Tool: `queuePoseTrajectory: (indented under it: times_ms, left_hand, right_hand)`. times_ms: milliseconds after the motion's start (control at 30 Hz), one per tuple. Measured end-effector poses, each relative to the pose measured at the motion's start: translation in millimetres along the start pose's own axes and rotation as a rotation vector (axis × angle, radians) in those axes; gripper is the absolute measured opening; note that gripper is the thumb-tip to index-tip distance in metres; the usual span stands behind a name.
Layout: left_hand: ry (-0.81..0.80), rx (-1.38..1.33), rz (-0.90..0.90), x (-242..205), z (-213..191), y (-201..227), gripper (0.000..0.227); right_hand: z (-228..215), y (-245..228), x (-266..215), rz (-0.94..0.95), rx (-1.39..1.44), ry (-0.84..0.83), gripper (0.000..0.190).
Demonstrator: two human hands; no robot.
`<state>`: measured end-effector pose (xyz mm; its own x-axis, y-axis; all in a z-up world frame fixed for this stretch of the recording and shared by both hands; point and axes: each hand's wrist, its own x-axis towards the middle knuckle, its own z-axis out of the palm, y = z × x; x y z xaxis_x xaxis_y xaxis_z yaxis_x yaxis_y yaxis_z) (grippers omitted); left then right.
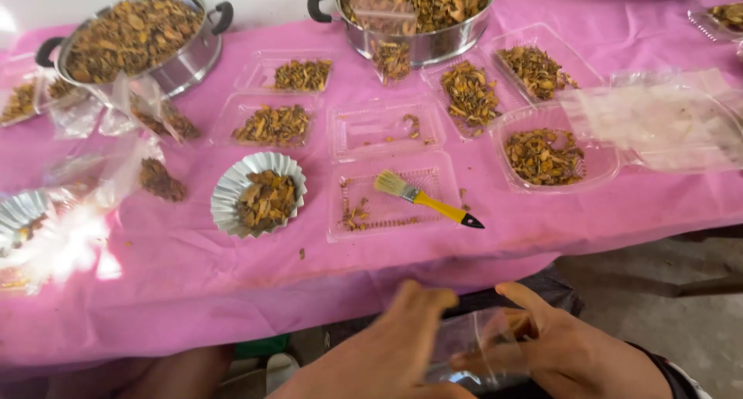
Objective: Sorting and cleaning dried tea leaves using a brush and hands before placing them into small plastic bags.
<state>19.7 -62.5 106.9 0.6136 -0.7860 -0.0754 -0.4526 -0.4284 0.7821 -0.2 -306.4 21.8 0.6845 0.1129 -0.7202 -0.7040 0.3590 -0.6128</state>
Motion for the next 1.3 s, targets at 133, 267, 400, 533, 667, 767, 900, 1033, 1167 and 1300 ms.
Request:
queuePoseTrajectory:
  times_ms: [133,267,400,533,667,767,900,1033,1167,1300]
  left_hand:
    - [-0.431,0.009,-0.358,52,-35,34,0.088]
    - [-0.191,-0.209,0.113,85,-46,32,0.096]
    - [-0.14,-0.035,-0.228,105,-55,26,0.102]
    - [0.019,0.058,-0.287,121,-74,17,0.063]
    - [0.067,0.273,-0.263,140,-99,10,0.069]
    - [0.048,0.443,-0.206,167,-112,5,0.063]
    - [0.054,0.568,-0.131,222,-118,-17,0.054]
    - [0.042,0.556,-0.185,248,-111,-33,0.084]
    - [0.068,0.603,-0.199,263,-102,-44,0.091]
    - [0.082,0.583,-0.188,259,-107,-36,0.087]
  right_hand:
    - [-20,-42,-10,-0.636,-0.826,-0.373,0.072]
    - [-25,-78,-21,-1.245,-1.256,-0.568,0.041]
    - [-33,-94,-19,-1.475,-0.978,-0.237,0.025]
    - [-50,-112,-12,-1.449,-0.793,0.095,0.018]
    - [-59,-132,10,-1.346,-0.937,0.109,0.017]
    - [-59,-156,21,-1.308,-1.138,0.178,0.025]
    - [-45,-190,42,-0.915,-1.535,0.171,0.047]
    - [-16,-198,46,-1.002,-1.473,0.035,0.05]
    - [-25,-185,92,-0.886,-1.538,0.112,0.055]
    - [-30,-182,105,-0.853,-1.567,0.119,0.053]
